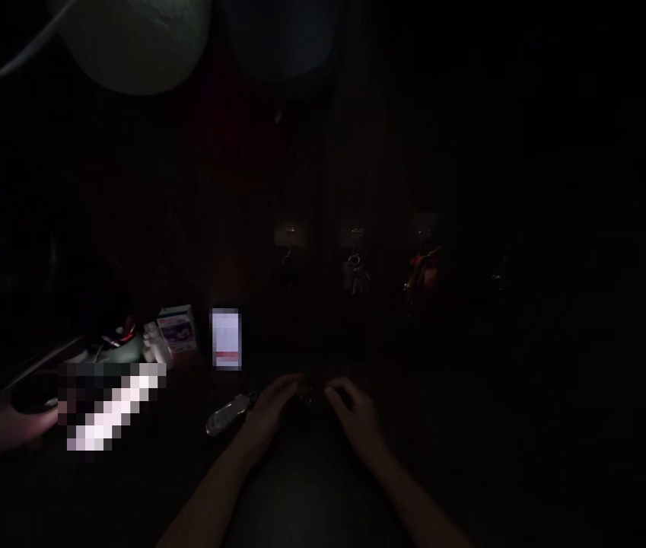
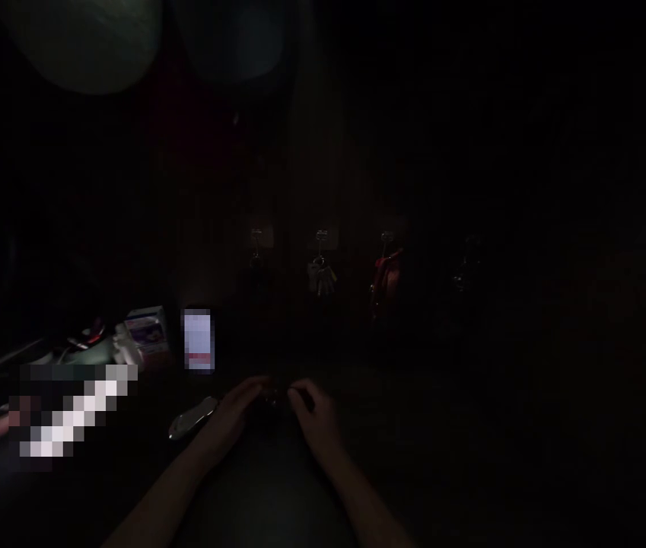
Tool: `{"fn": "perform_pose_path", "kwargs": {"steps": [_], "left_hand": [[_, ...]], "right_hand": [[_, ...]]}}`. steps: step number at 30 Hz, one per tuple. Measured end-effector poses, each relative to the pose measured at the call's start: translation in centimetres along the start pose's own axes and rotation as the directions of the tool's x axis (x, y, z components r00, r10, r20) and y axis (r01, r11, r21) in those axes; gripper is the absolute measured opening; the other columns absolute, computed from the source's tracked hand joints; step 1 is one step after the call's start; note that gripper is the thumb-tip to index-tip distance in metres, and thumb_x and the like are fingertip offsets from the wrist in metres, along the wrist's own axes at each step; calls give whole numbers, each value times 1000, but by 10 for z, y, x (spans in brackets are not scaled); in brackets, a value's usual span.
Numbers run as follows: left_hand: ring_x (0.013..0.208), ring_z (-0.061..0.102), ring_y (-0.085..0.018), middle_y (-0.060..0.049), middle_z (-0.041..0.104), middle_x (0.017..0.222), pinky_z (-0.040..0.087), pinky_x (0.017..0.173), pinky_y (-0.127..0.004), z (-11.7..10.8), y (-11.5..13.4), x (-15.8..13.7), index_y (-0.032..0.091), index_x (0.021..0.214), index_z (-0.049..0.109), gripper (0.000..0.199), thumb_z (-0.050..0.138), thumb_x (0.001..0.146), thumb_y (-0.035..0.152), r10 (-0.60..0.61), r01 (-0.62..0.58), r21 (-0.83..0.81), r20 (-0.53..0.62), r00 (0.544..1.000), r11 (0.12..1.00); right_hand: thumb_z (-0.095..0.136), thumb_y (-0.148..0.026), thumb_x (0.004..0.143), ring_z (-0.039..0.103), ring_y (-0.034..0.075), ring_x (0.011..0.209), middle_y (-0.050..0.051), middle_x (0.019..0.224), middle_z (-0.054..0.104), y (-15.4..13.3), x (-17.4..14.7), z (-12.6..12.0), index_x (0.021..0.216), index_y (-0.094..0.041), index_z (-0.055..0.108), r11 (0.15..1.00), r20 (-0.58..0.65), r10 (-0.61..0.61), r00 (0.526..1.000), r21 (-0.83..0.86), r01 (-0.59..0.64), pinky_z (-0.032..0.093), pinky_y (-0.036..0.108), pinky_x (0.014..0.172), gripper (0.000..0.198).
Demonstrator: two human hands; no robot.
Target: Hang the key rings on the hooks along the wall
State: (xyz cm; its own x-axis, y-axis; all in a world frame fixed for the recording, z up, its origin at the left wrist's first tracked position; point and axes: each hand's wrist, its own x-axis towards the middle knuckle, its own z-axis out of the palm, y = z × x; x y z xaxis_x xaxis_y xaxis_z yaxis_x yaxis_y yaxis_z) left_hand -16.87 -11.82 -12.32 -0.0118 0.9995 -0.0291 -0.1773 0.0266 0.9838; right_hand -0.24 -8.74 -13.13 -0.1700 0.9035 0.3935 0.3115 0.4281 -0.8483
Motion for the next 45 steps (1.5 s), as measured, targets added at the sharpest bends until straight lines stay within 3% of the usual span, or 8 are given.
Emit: {"fn": "perform_pose_path", "kwargs": {"steps": [7, 11, 18, 22, 26, 32, 37, 45], "left_hand": [[99, 60, -23, -2, 70, 99, 44, 90, -33, 13, 5, -7, 25, 93, 67, 22, 58, 74, 31, 184, -147, 380, -63, 981, 913], [92, 62, -22, 0, 70, 92, 45, 84, -31, 21, -2, -8, 25, 90, 65, 22, 62, 68, 25, 230, -201, 450, -9, 973, 870], [76, 62, -19, 2, 68, 76, 46, 74, -28, 28, -4, -10, 24, 74, 64, 7, 60, 67, 25, 230, -167, 527, -56, 972, 834], [78, 62, -20, 1, 69, 76, 46, 73, -28, 24, -1, -7, 22, 74, 65, 12, 61, 69, 33, 162, -111, 427, -85, 983, 898], [83, 64, -20, -3, 71, 83, 46, 74, -28, 19, 5, -5, 19, 79, 65, 21, 61, 72, 38, 51, -33, 128, -134, 990, 991], [89, 64, -20, -7, 71, 89, 46, 77, -27, 13, -3, 0, 15, 76, 65, 25, 71, 66, 37, 1, -51, -277, -178, 984, 960], [91, 64, -19, -7, 71, 91, 46, 76, -25, 5, -5, 4, 15, 76, 66, 26, 72, 64, 38, -27, -48, -328, -220, 975, 944], [87, 66, -20, -7, 72, 87, 48, 73, -26, 0, 16, 8, 16, 75, 66, 28, 76, 59, 37, -43, -53, -287, -317, 947, 957]], "right_hand": [[50, -46, 80, 60, 16, 68, 1, 69, 64, -4, -3, -1, 71, -20, 61, 1000, -72, -24, 997, -10, 24, 46, 24, 62, 30], [51, -43, 79, 59, 16, 67, 1, 67, 63, -6, -4, -1, 70, -20, 60, 998, -76, -62, 995, -8, 62, 45, 23, 62, 26], [52, -38, 79, 57, 14, 63, -1, 64, 59, -9, -5, -2, 66, -20, 56, 992, -24, -119, 993, -53, 117, 42, 23, 59, 22], [46, -38, 83, 58, 15, 69, 0, 71, 62, -13, -4, -6, 74, -21, 59, 996, 11, -92, 996, -10, 92, 44, 24, 65, 23], [45, -42, 85, 61, 17, 80, 2, 84, 66, -11, -4, -3, 93, -21, 60, 990, 79, 73, 994, 116, -82, 46, 27, 72, 27], [56, -46, 78, 61, 15, 69, -1, 69, 63, -5, -7, 10, 103, -19, 56, 896, 360, 145, 922, 347, -276, 45, 27, 66, 37], [62, -42, 72, 58, 12, 56, -5, 63, 58, -6, -6, 12, 103, -20, 55, 859, 366, 194, 910, 384, -338, 44, 26, 59, 39], [60, -34, 69, 53, 10, 51, -4, 63, 59, 10, -2, 14, 94, -19, 56, 876, 362, 199, 911, 352, -331, 41, 23, 52, 30]]}}
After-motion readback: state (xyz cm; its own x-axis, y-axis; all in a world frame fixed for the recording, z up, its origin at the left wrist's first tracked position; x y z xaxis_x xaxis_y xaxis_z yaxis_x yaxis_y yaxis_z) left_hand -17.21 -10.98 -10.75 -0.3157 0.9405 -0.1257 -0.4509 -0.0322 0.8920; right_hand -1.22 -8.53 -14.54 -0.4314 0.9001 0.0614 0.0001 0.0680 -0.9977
